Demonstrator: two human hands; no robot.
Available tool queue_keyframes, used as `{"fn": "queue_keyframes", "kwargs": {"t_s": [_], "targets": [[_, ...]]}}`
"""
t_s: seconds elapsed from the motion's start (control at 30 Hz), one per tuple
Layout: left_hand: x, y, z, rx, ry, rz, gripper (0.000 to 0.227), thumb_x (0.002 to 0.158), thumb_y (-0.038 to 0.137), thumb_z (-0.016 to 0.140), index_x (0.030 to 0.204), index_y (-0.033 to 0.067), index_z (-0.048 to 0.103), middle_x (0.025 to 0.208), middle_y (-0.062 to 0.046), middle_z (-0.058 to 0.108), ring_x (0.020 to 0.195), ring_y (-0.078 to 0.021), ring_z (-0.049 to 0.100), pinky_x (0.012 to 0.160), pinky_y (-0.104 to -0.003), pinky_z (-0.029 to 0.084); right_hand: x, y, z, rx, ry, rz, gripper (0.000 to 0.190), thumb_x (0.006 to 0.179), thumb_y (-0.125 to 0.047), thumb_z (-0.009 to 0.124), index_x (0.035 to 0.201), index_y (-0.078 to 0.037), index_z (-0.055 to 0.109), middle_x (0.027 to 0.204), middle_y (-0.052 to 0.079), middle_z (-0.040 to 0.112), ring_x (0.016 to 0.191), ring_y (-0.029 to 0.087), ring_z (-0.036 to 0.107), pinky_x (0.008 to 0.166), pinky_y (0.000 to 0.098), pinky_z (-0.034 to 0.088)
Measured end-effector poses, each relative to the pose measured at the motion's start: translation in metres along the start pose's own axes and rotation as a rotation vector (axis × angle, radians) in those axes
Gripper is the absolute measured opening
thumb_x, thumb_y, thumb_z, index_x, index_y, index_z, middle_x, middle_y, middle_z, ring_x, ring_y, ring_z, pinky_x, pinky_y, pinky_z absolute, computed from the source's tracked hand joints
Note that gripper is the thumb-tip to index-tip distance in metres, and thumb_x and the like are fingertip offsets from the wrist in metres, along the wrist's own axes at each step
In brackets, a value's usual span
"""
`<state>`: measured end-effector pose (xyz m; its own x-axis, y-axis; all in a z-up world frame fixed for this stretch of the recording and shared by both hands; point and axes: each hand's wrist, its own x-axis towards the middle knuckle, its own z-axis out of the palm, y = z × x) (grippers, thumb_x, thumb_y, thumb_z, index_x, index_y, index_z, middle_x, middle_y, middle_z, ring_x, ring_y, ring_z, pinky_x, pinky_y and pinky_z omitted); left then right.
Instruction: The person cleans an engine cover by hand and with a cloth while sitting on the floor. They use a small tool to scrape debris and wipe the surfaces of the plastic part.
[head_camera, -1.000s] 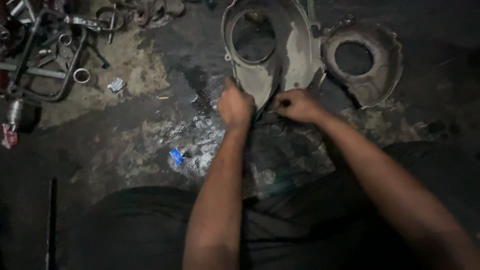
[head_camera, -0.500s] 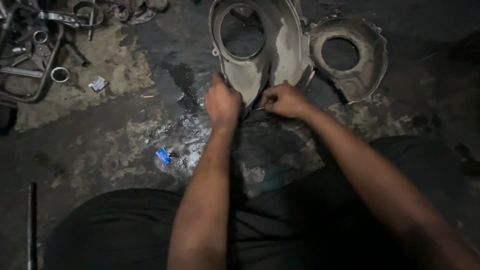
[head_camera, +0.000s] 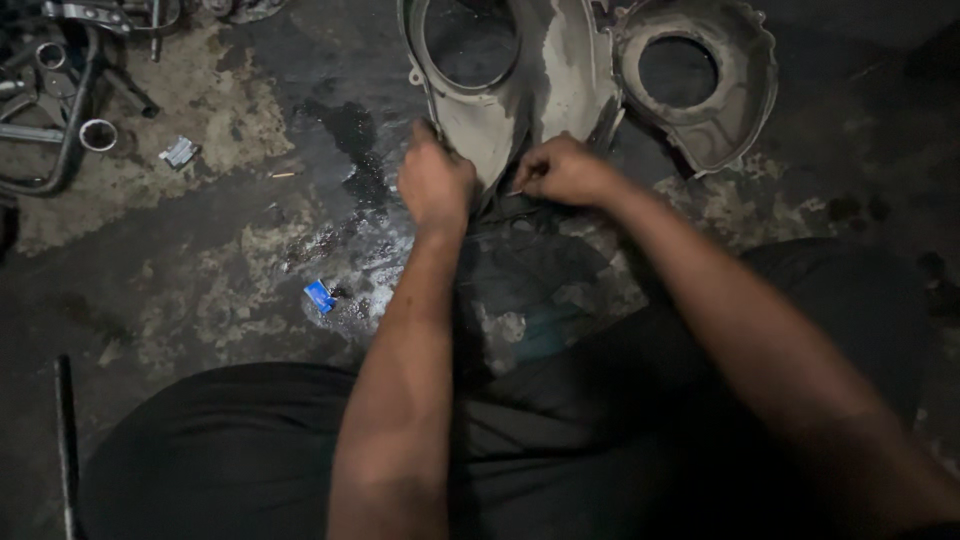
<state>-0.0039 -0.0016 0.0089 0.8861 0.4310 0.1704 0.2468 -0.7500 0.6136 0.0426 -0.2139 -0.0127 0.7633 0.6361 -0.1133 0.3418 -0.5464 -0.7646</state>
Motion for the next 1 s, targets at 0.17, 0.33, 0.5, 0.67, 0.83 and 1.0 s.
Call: {"fn": "queue_keyframes", "kwargs": {"t_s": [0.17,0.33,0.5,0.67,0.83,1.0], "targets": [[-0.002,-0.002,0.003,0.002,-0.007,-0.004,0.044,0.078,0.012,0.067,0.121,0.0021,0.058,0.095,-0.025,0.074,0.089,-0.0459,0.071,0.081,-0.055,0.055,-0.002,-0.005,-0.007,-0.070,-0.020,0.000,0.016,0.084,-0.016,0.080,0.098,-0.008,0.080,0.095,0.009,0.079,0.085,0.019,0.073,0.081,0.0344,0.057],[0.000,0.000,0.000,0.015,-0.023,0.006,0.045,0.080,0.012,0.065,0.123,0.0006,0.057,0.095,-0.026,0.073,0.090,-0.0466,0.071,0.082,-0.056,0.055,0.001,0.002,-0.010,-0.025,-0.105,-0.059,0.018,0.085,-0.013,0.076,0.101,-0.007,0.080,0.100,0.010,0.080,0.091,0.019,0.074,0.087,0.0346,0.057],[-0.006,0.004,-0.004,-0.010,-0.033,-0.006,0.051,0.079,0.011,0.064,0.128,-0.0013,0.055,0.096,-0.026,0.074,0.090,-0.0459,0.071,0.084,-0.055,0.055,0.002,0.007,-0.013,0.010,-0.205,-0.035,0.019,0.086,-0.012,0.075,0.103,-0.008,0.081,0.101,0.008,0.081,0.092,0.017,0.075,0.087,0.0335,0.057],[-0.005,0.007,-0.006,-0.028,-0.021,-0.003,0.053,0.079,0.010,0.064,0.130,-0.0018,0.054,0.098,-0.025,0.074,0.093,-0.0446,0.071,0.085,-0.054,0.055,0.002,0.007,-0.009,-0.057,-0.067,0.095,0.020,0.089,-0.014,0.075,0.106,-0.007,0.080,0.096,0.012,0.080,0.086,0.020,0.074,0.082,0.0357,0.058],[-0.002,0.007,-0.008,-0.018,-0.102,-0.045,0.060,0.080,0.010,0.064,0.137,-0.0030,0.050,0.097,-0.026,0.074,0.093,-0.0443,0.071,0.087,-0.052,0.055,0.003,0.012,-0.015,-0.042,-0.126,-0.068,0.022,0.087,-0.014,0.074,0.107,-0.007,0.080,0.098,0.010,0.079,0.088,0.018,0.073,0.084,0.0347,0.056],[-0.003,0.009,-0.007,-0.024,-0.040,-0.003,0.064,0.076,0.012,0.067,0.136,-0.0038,0.052,0.100,-0.027,0.073,0.093,-0.0468,0.070,0.086,-0.054,0.054,0.000,0.002,-0.016,-0.018,-0.176,0.043,0.019,0.092,-0.017,0.073,0.107,-0.007,0.079,0.089,0.010,0.080,0.083,0.020,0.074,0.083,0.0353,0.056]]}}
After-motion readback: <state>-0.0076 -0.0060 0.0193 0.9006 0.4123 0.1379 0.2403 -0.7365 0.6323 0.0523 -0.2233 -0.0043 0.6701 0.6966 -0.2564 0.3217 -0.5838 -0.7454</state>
